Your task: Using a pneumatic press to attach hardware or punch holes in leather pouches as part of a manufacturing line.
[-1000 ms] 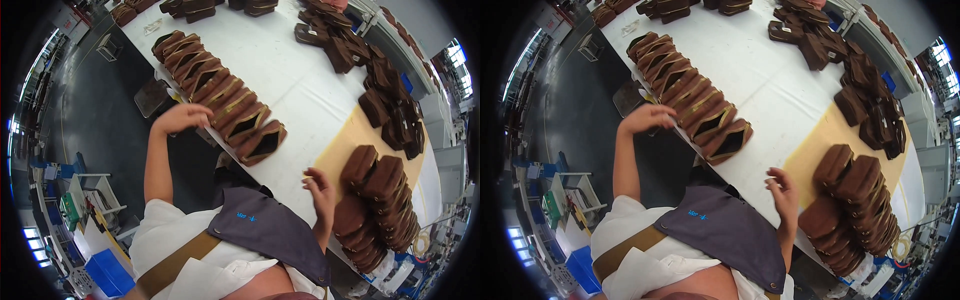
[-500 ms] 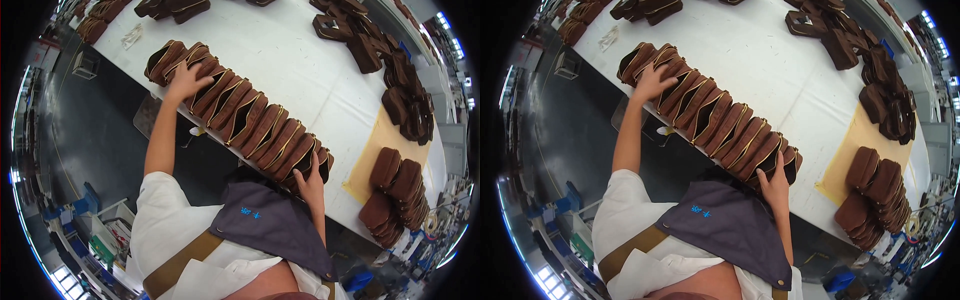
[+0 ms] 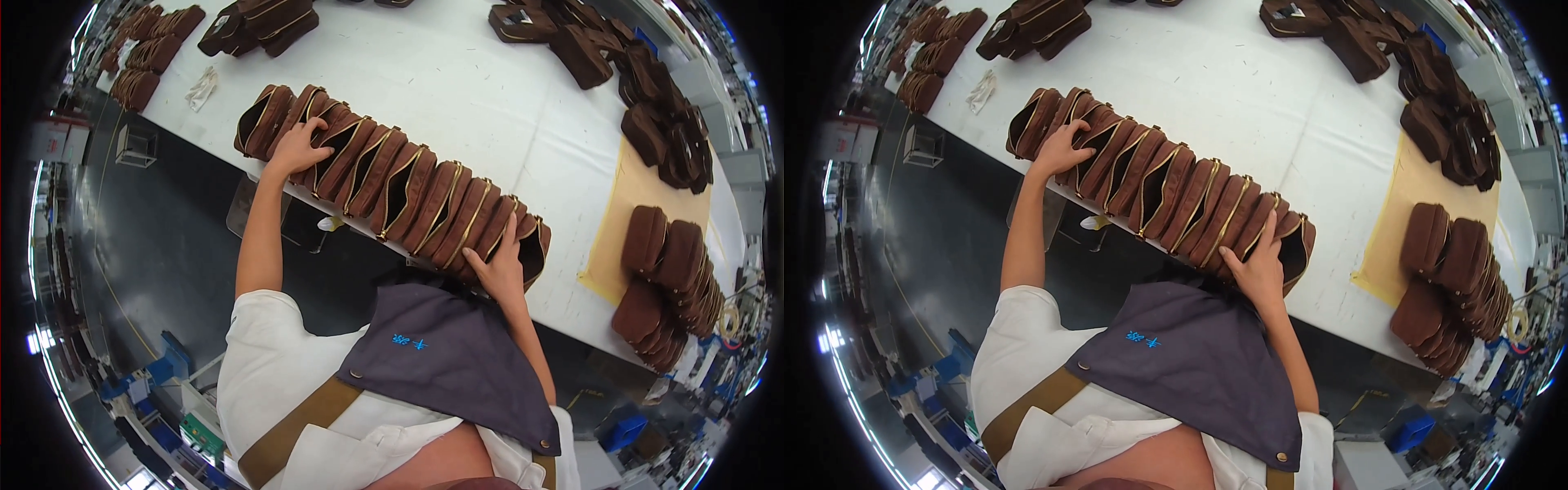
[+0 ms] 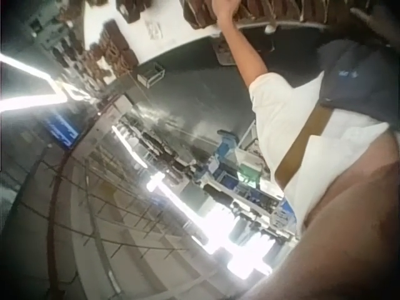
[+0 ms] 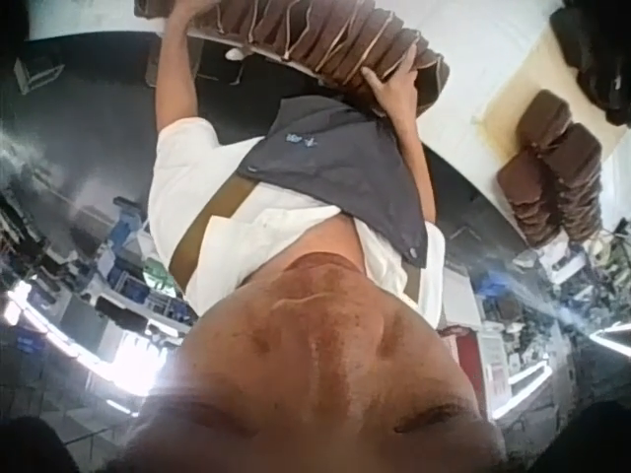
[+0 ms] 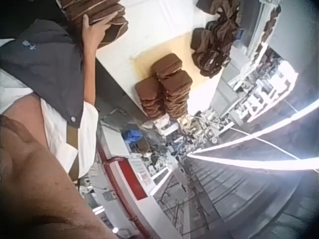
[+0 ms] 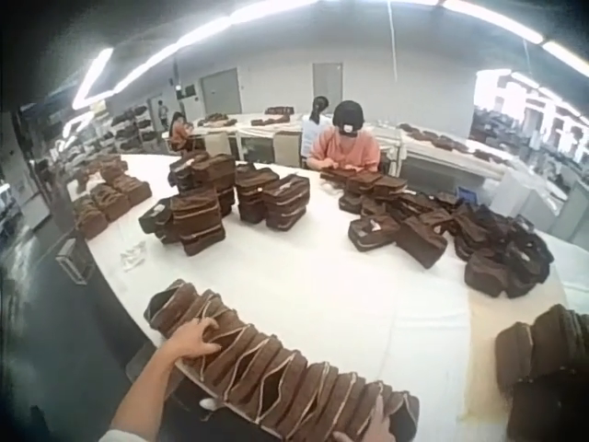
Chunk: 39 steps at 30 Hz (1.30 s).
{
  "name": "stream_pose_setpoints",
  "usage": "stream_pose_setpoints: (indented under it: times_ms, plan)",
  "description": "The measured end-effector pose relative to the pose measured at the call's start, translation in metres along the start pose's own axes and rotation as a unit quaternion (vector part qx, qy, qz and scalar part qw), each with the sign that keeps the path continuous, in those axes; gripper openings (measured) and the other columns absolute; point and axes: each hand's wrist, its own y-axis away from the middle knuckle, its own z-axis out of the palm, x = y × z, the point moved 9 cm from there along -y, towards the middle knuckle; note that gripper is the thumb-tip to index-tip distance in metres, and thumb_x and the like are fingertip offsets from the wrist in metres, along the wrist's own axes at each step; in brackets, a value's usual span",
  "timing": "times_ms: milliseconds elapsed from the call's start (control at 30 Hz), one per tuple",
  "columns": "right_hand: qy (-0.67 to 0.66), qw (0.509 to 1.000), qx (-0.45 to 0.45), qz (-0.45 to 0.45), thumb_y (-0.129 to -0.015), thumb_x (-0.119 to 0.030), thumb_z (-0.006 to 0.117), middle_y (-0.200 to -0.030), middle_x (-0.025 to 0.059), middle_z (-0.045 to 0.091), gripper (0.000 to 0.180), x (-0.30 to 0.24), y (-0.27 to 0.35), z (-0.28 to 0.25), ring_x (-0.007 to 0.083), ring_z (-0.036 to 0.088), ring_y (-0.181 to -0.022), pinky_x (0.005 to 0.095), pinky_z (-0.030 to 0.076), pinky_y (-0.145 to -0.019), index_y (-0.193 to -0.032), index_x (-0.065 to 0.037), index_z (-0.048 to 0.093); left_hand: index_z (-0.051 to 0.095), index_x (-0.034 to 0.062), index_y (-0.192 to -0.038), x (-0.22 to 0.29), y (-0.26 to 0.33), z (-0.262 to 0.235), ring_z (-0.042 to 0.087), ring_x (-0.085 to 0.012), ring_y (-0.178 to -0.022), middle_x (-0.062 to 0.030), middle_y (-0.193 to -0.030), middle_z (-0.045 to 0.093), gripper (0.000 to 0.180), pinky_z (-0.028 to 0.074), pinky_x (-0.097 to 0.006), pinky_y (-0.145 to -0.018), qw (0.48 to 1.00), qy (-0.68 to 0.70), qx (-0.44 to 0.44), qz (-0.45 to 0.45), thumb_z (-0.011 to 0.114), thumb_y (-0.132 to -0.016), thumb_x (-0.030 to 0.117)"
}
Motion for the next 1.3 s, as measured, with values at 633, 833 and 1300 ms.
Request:
stream_pose_setpoints:
  times_ms: [633,833,1300]
  plan:
    - [0.004,0.998,0.055,0.017,-0.069,-0.029,0.07,-0.117,0.0251,0.06,0.102,-0.001,-0.041,-0.015,0.0406,0.06,-0.105,0.0437,0.051,-0.087,-0.15,-0.007,0.012,0.046,0.0084,-0.124,0.098,-0.01,0.046,0.062,-0.0418,-0.09,-0.0251,-0.093,0.065,0.046,0.048,-0.046,-0.081,0.99,0.123,-0.066,-0.016,0.056,-0.08,0.021]
    - [-0.107,0.981,0.156,0.052,-0.063,-0.028,0.07,-0.104,0.0228,0.066,0.093,0.055,-0.001,-0.084,0.0374,0.066,-0.092,0.0417,0.052,-0.084,-0.146,-0.018,0.031,0.048,0.0026,-0.125,0.177,0.007,0.063,0.056,-0.0196,-0.098,-0.0123,-0.105,0.061,0.046,0.045,-0.031,-0.086,0.916,0.364,-0.166,0.026,0.056,-0.081,0.011]
    - [-0.088,0.913,0.385,0.106,-0.065,-0.014,0.066,-0.113,0.0192,0.065,0.082,0.238,0.3,-0.263,0.0326,0.063,-0.107,0.0372,0.048,-0.092,-0.142,-0.017,0.041,0.047,0.0026,-0.125,0.48,0.209,0.155,0.056,-0.0153,-0.097,-0.0075,-0.106,0.06,0.044,0.046,-0.029,-0.086,0.802,0.487,-0.302,0.169,0.058,-0.083,0.004]
